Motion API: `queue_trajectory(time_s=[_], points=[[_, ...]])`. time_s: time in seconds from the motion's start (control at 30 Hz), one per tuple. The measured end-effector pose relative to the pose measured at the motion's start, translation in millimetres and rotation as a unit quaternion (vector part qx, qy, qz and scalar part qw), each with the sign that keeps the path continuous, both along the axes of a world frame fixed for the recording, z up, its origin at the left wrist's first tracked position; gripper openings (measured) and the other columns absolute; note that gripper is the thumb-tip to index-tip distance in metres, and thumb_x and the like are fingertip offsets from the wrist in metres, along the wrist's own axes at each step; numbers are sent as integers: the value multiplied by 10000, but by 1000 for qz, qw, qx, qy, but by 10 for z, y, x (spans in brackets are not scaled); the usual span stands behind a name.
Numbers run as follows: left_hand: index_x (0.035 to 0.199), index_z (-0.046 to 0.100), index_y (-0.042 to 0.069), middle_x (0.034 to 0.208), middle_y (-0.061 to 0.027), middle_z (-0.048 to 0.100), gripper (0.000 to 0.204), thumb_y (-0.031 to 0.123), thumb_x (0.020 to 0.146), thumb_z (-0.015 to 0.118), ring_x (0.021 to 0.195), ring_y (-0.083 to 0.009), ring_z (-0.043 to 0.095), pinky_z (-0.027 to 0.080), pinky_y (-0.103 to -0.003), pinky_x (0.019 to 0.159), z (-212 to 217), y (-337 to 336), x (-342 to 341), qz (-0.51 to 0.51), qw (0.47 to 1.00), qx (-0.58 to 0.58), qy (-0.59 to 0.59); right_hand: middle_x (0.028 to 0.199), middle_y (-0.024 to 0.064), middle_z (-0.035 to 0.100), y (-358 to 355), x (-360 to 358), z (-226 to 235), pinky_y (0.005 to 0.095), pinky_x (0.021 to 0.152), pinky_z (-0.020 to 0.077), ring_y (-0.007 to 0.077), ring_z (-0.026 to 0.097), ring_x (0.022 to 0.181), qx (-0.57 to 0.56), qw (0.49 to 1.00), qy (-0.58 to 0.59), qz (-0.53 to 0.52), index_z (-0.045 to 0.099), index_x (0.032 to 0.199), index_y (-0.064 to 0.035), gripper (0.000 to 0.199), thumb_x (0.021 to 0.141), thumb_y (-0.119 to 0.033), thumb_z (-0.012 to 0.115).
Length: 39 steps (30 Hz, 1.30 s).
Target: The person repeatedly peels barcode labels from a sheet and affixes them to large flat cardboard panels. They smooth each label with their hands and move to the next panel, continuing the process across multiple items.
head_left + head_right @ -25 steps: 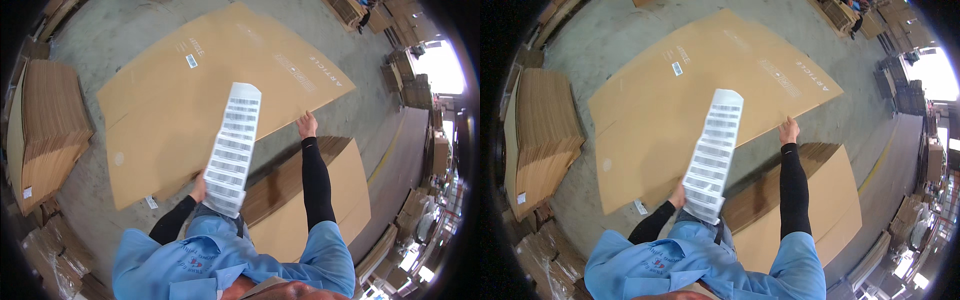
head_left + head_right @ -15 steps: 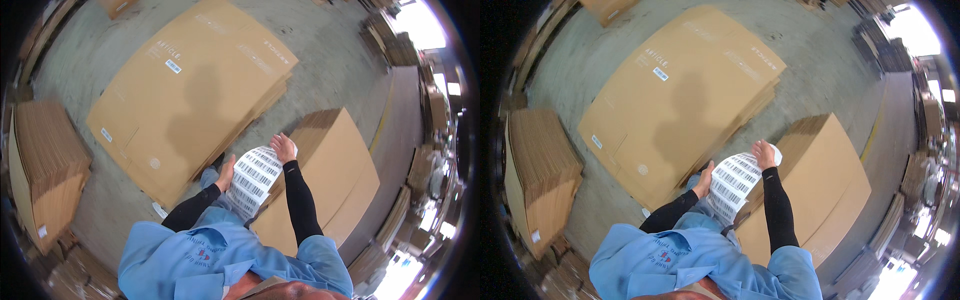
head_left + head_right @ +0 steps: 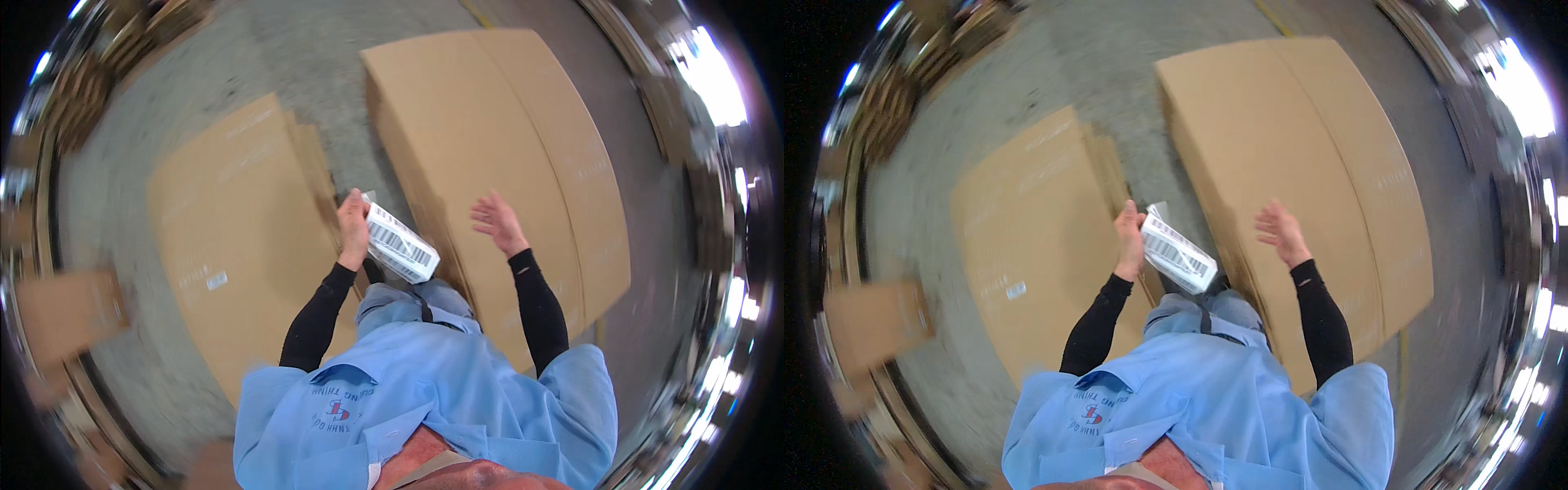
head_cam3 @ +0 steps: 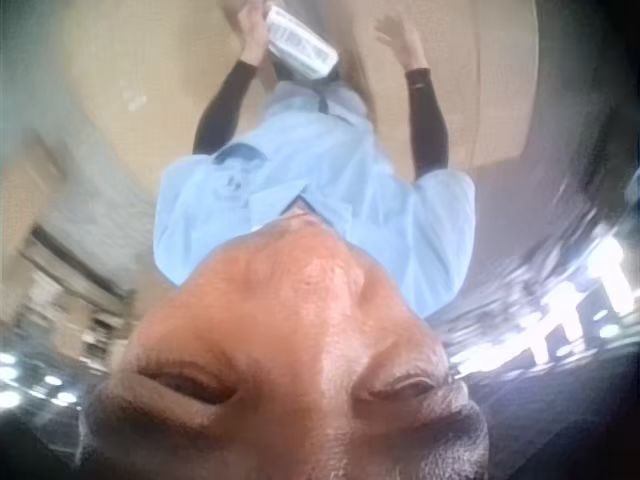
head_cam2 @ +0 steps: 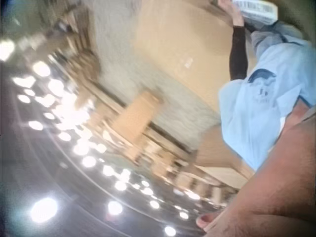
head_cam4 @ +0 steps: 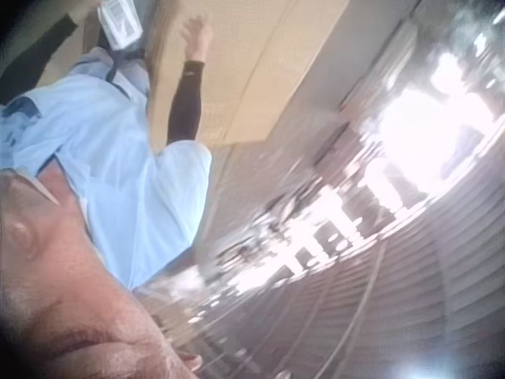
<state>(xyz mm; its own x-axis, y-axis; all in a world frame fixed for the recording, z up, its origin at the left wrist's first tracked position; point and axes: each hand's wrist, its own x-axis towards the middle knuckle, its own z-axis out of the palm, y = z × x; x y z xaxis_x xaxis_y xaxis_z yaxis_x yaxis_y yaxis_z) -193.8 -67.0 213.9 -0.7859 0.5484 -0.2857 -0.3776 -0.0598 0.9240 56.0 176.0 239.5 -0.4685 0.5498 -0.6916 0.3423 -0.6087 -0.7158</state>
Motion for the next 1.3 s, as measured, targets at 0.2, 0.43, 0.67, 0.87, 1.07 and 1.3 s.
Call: queue_trajectory(time_s=[0.2,0.43,0.67,0.87,1.07,1.3], points=[[793,553,45,689,-8,616,396,346,1050,566,638,-39,521,400,-217,568,497,398,-105,-161,976,69,132,1306,182,603,-1133,-32,-335,449,994,495,298,599,1180,-231,957,164,-56,473,1401,29,778,998,-636,441],[868,614,-17,776,-13,661,324,269,1021,632,678,-28,510,398,-201,583,813,533,-63,-265,935,131,197,1326,171,611,-1299,-519,-202,363,1028,497,233,611,1203,-176,898,358,-185,470,1421,30,528,1066,-362,457],[908,645,-46,757,0,637,357,295,1014,639,681,-42,504,402,-226,591,1119,868,61,-344,890,124,272,1266,161,636,-821,-153,485,336,982,553,232,647,1141,25,812,465,-352,402,1466,30,566,934,44,594],[889,644,-42,804,-5,646,238,174,984,671,746,-43,518,412,-234,617,848,1236,-14,-439,881,113,134,1243,157,649,-669,-96,447,330,953,567,218,664,1100,105,772,461,-424,408,1464,27,572,926,60,600],[941,682,-12,872,-68,715,99,60,894,730,839,-97,617,481,-264,721,295,1685,-110,-533,734,55,417,1204,77,681,-684,-75,-141,286,896,541,134,664,1032,128,856,201,-459,516,1401,6,478,945,-44,649],[1121,596,-56,925,-107,733,272,34,899,725,856,-113,667,546,-277,723,-485,2304,-487,-637,760,-79,106,1196,48,683,-815,-384,-589,290,960,489,130,640,1069,-22,871,148,-468,541,1392,-14,484,937,-102,684]])
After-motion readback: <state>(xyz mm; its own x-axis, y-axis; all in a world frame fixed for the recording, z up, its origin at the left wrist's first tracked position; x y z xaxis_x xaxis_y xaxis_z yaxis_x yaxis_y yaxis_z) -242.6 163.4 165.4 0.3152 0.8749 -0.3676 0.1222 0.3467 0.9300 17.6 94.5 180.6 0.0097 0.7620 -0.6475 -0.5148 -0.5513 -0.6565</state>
